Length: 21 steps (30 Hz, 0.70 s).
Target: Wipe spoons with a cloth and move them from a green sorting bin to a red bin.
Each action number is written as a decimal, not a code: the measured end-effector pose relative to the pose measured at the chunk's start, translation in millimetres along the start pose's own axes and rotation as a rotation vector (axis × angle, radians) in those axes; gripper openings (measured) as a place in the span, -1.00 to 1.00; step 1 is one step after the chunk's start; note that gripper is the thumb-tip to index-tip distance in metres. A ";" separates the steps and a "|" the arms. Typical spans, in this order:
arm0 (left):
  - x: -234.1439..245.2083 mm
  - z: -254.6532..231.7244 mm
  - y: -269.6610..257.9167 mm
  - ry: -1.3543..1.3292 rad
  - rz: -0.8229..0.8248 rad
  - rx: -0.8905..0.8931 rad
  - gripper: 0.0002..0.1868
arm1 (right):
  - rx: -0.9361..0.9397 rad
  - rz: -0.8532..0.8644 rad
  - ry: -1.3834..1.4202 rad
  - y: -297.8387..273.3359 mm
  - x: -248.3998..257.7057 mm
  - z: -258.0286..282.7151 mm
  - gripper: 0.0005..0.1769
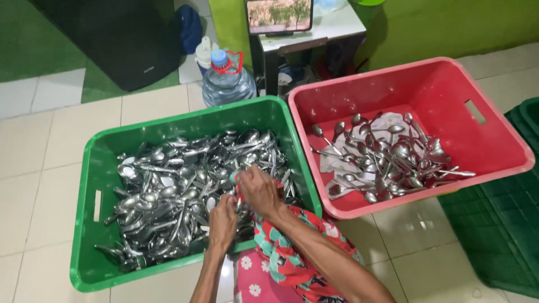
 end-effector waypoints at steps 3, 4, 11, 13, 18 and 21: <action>-3.7 1.5 -7.0 -0.003 -0.001 0.003 -0.73 | -0.060 0.023 0.001 -3.7 -17.8 -9.5 -0.97; -2.2 1.4 -4.5 0.007 -0.017 0.004 -0.73 | -0.072 0.032 0.021 -2.2 -29.2 -13.2 -0.96; -6.0 5.3 -10.3 0.019 -0.009 -0.006 -0.72 | -0.024 -0.050 -0.179 -1.5 -14.5 -11.8 -0.86; -4.0 6.2 -10.6 -0.055 -0.096 0.096 -0.73 | -0.207 0.021 -0.017 0.2 -21.8 -21.8 -0.77; -3.8 27.2 -9.9 -0.241 -0.291 0.124 -0.78 | -0.435 0.132 0.191 2.3 10.9 -21.3 -0.69; -2.9 20.6 -15.5 -0.333 -0.346 0.115 -0.78 | -0.362 0.111 0.260 -2.0 24.6 -6.2 -0.65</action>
Point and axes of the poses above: each hand's wrist, its own y-axis towards the middle knuckle, its own x-axis out of the back of the hand, z = x × y, the point moved 1 cm from there along y, towards the middle knuckle, and after that the axes turned 14 degrees about -x, right-handed, at the moved point
